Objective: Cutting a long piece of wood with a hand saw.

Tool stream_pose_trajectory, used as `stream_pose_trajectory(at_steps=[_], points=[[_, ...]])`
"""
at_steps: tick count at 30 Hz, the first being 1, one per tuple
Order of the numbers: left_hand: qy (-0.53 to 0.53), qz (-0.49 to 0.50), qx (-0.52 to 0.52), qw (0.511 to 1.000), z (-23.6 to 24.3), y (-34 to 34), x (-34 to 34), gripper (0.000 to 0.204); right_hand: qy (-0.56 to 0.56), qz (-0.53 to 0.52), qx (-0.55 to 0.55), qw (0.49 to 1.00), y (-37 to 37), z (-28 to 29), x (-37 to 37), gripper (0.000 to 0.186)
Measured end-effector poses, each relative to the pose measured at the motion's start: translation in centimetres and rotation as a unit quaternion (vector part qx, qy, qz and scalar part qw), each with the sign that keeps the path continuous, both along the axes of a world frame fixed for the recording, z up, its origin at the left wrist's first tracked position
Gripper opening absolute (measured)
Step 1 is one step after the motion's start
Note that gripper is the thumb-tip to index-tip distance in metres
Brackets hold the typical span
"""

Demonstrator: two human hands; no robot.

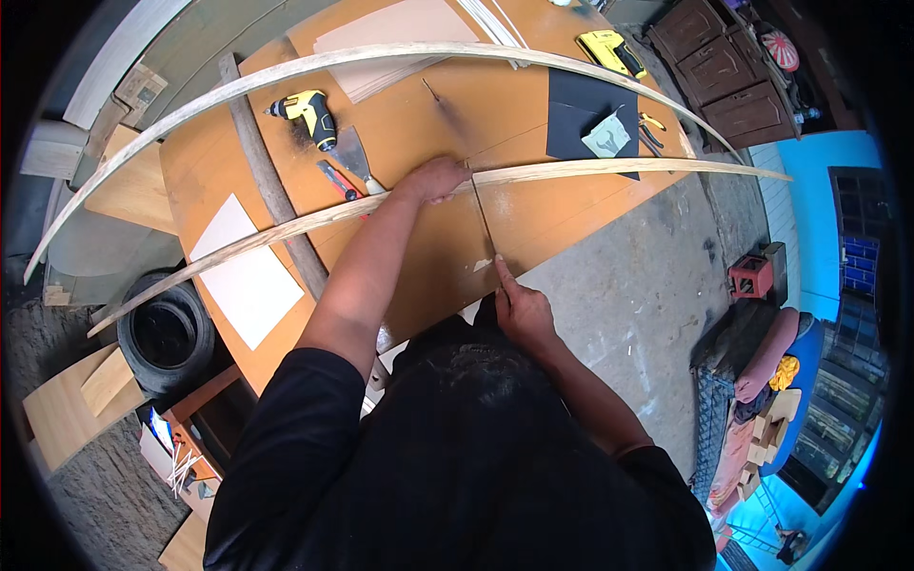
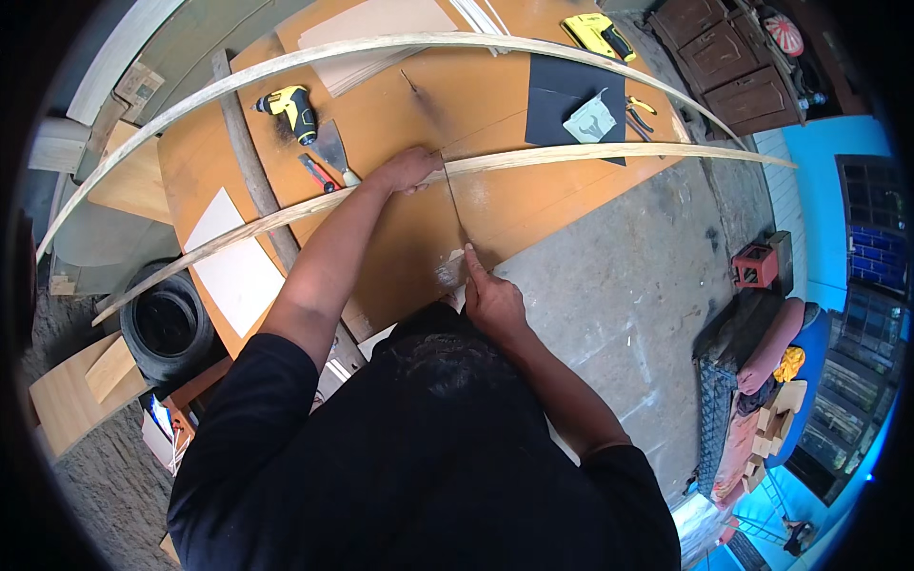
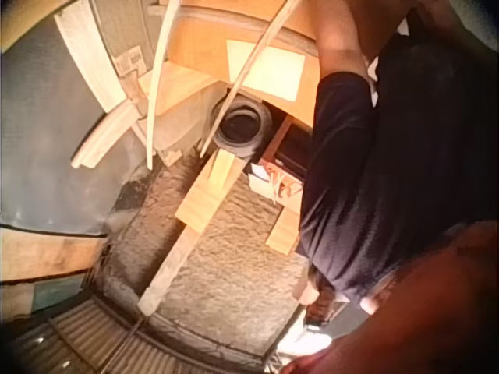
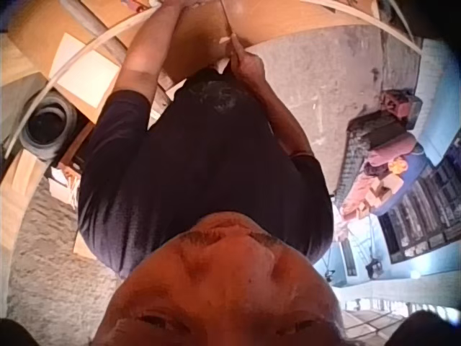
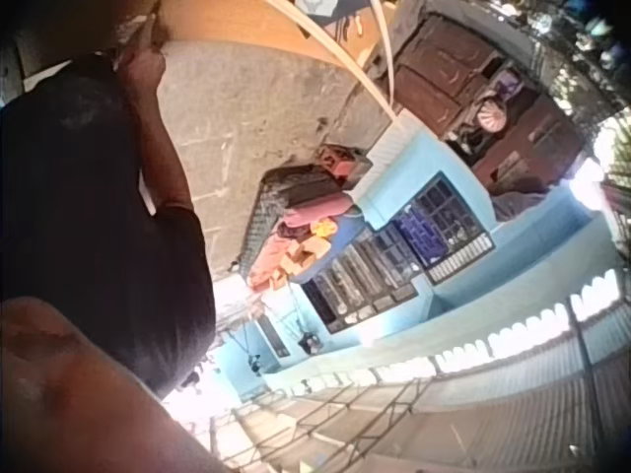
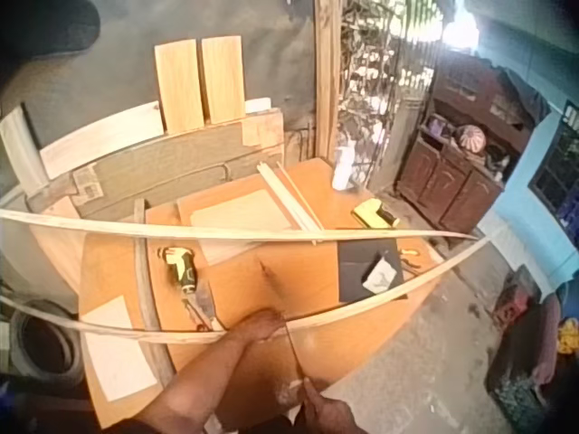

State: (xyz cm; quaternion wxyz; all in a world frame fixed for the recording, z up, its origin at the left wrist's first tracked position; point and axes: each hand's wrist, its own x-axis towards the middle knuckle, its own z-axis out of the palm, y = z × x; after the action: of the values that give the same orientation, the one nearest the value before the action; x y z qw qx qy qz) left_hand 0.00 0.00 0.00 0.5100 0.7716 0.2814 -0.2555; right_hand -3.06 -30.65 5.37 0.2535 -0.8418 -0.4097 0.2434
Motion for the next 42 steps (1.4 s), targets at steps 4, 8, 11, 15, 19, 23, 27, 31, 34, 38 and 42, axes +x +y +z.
stream_pose_trajectory(at_steps=[4,8,11,15,19,23,27,31,34,38,42], points=[[-0.021,0.024,0.004,0.999,0.4,-0.4,-0.1,0.042,-0.037,0.008,-0.017,0.999,1.9,-0.8,1.3,0.06],[-0.041,0.045,0.004,0.998,0.0,-0.4,-0.3,0.046,-0.051,0.011,-0.007,0.999,4.4,-1.1,2.8,0.061],[-0.026,0.03,-0.001,0.999,0.9,-0.6,0.2,0.046,-0.049,-0.009,-0.001,0.999,3.2,-1.7,2.2,0.061],[-0.007,-0.001,0.011,1.0,0.8,0.2,0.1,0.045,-0.009,0.001,0.009,1.0,0.4,-0.6,-0.2,0.059],[-0.029,0.028,0.008,0.999,0.9,-0.3,-0.1,0.043,-0.029,0.006,0.01,1.0,1.4,0.0,1.1,0.058],[-0.047,0.034,-0.001,0.998,1.1,-0.4,0.0,0.04,-0.071,0.011,-0.015,0.997,4.9,0.5,3.2,0.058],[-0.009,0.04,-0.026,0.999,1.7,-0.3,0.2,0.04,-0.081,0.006,-0.026,0.996,2.9,-0.5,1.7,0.058],[0.001,0.021,-0.036,0.999,0.5,0.4,0.4,0.037,-0.036,0.013,0.006,0.999,-0.5,-0.1,-0.3,0.058],[-0.012,0.017,-0.039,0.999,0.4,0.3,0.3,0.038,-0.04,0.016,0.023,0.999,-0.7,-0.2,-0.2,0.058],[-0.007,0.002,-0.028,1.0,-0.3,0.7,0.2,0.04,-0.028,-0.001,-0.033,0.999,2.4,0.8,1.3,0.059],[-0.03,0.022,-0.007,0.999,0.4,-0.3,0.3,0.04,-0.049,-0.007,0.004,0.999,4.3,0.5,2.7,0.059]])
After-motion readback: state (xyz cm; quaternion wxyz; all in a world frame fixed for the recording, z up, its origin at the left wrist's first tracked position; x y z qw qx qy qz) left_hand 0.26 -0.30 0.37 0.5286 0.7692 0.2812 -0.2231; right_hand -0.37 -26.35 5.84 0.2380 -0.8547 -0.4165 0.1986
